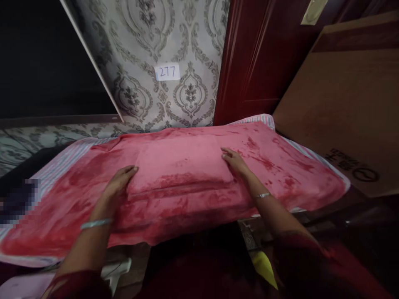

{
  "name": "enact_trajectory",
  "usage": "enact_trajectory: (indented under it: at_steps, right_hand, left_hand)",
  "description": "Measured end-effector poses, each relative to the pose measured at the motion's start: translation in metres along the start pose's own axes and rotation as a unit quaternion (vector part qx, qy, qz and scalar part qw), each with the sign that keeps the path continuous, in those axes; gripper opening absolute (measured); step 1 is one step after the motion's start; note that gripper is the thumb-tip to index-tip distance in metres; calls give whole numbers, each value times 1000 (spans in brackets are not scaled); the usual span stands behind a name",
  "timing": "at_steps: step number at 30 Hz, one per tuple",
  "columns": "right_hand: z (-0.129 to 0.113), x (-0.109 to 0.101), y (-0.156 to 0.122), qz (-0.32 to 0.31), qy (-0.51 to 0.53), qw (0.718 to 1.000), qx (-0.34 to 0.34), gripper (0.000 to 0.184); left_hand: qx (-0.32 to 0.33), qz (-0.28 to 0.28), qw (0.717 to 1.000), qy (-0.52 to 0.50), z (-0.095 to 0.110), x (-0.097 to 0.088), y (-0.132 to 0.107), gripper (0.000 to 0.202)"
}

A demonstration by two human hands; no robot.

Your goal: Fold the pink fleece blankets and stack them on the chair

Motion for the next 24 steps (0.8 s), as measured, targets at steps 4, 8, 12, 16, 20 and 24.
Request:
enact_trajectory:
  at_steps: [4,8,12,16,20,24]
  right_hand:
    - [11,-13,-70,21,50,997,-49,62]
    - [9,-15,-103,65,-3,996,-66,61]
    - [1,-7,-113,56,-56,993,-83,74]
    - [-11,4,-123,16,-148,975,-163,85]
    - [-10,15,-128,-19,-245,949,-197,75]
    - [-8,17,-128,-20,-267,941,-205,71]
  left_hand:
    - [3,-36,999,-24,-18,1,-49,47]
    - [17,0,1000,-16,-16,3,-63,50]
    - [41,39,998,-14,-19,4,-58,51]
    - [75,77,994,8,-22,1,-60,45]
    - [125,146,980,42,-17,-7,-74,45]
    - [242,115,951,153,-5,2,-93,66]
Point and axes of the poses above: each hand's wrist, its own y-axis towards the middle knuckle, its own x-axis out of the palm, z = x × y, the point moved 9 cm from there along y, towards the middle knuckle, and after that the axes turned 13 degrees about y, right-handed, at the moved point
